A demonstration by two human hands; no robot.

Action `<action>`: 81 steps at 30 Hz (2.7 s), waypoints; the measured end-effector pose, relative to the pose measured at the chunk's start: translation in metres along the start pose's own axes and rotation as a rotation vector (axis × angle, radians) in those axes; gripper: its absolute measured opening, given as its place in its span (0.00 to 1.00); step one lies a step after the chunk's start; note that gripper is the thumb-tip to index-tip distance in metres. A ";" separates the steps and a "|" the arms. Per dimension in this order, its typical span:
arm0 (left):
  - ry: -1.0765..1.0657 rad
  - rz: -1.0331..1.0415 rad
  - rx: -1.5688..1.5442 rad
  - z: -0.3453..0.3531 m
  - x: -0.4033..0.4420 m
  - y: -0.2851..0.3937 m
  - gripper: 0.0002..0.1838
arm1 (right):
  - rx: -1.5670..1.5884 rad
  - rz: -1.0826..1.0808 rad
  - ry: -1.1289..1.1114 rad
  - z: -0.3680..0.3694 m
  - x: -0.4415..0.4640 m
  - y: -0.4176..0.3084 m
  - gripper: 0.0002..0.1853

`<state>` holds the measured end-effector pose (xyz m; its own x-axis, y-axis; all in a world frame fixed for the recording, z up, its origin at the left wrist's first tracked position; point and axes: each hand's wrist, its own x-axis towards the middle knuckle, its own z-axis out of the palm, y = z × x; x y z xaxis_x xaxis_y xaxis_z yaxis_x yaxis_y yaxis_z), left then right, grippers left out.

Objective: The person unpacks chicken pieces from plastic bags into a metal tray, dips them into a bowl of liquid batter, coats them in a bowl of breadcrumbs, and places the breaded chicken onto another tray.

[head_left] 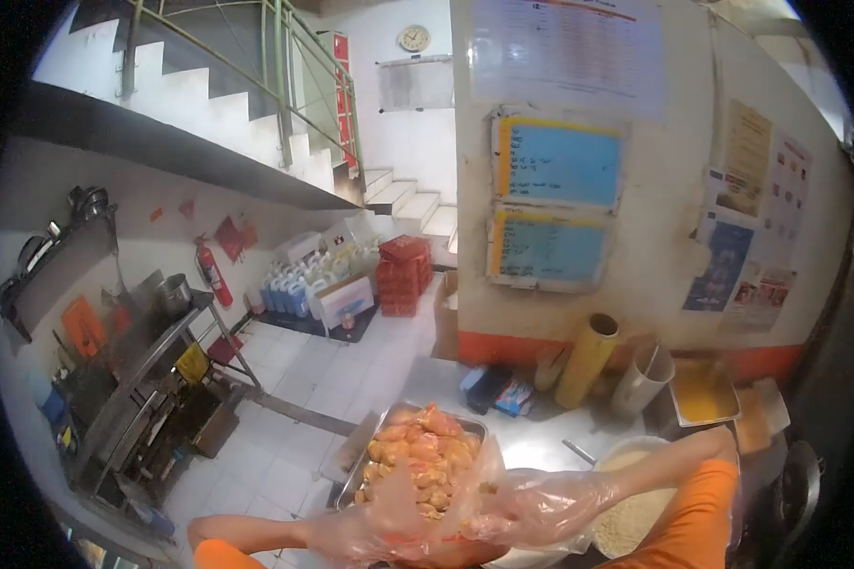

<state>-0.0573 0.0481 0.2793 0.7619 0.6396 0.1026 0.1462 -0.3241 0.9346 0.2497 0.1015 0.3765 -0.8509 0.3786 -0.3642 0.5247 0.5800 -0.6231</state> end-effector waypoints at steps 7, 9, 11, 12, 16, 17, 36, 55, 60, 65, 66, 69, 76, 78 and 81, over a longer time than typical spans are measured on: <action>-0.127 -0.557 -0.143 -0.009 -0.021 0.004 0.11 | 0.058 -0.125 0.022 0.007 -0.007 -0.002 0.25; -0.107 -0.543 -0.140 -0.015 -0.020 0.007 0.12 | 0.124 -0.101 0.132 0.012 -0.015 -0.005 0.24; -0.108 -0.179 0.072 -0.018 -0.019 0.019 0.13 | 0.140 -0.098 0.071 0.008 -0.022 0.004 0.23; -0.118 -0.175 0.063 -0.014 -0.022 0.025 0.13 | 0.142 -0.095 0.014 0.005 -0.025 0.008 0.23; -0.126 -0.334 0.145 -0.023 -0.031 0.022 0.13 | 0.174 -0.129 -0.040 0.019 -0.028 0.034 0.21; -0.161 -0.455 0.240 -0.020 -0.036 0.016 0.14 | 0.180 -0.140 0.005 0.028 -0.020 0.039 0.21; 0.999 0.065 -1.484 0.076 0.053 -0.216 0.23 | 0.658 -0.226 0.651 0.087 0.181 0.076 0.22; 1.007 -0.517 -0.294 0.037 0.008 -0.201 0.19 | 1.937 0.041 0.710 0.178 0.247 0.116 0.15; 0.751 -0.679 0.192 -0.005 -0.001 -0.202 0.19 | 2.464 -0.150 0.540 0.209 0.296 0.139 0.13; 0.655 -0.638 0.340 0.003 0.013 -0.170 0.30 | 0.997 -0.488 1.263 0.241 0.349 0.167 0.17; 0.609 -0.456 0.611 0.008 0.016 -0.171 0.33 | 1.089 -0.469 1.276 0.242 0.357 0.164 0.17; 0.521 -0.271 1.216 0.024 0.053 -0.129 0.39 | 1.572 -0.708 1.211 0.203 0.321 0.136 0.18; 0.681 -0.104 0.850 0.019 0.056 -0.175 0.32 | 2.791 -0.546 0.358 0.166 0.299 0.122 0.11; 0.833 -0.117 0.722 0.020 0.043 -0.204 0.22 | 2.762 -0.506 0.386 0.176 0.318 0.135 0.10; 1.003 -0.168 0.383 0.033 0.040 -0.218 0.24 | 2.676 -0.321 0.563 0.182 0.324 0.146 0.08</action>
<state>-0.0380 0.1217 0.0682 -0.1236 0.9178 0.3774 0.5204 -0.2639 0.8121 0.0461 0.1775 0.0414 -0.5755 0.7476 -0.3314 -0.8144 -0.5611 0.1483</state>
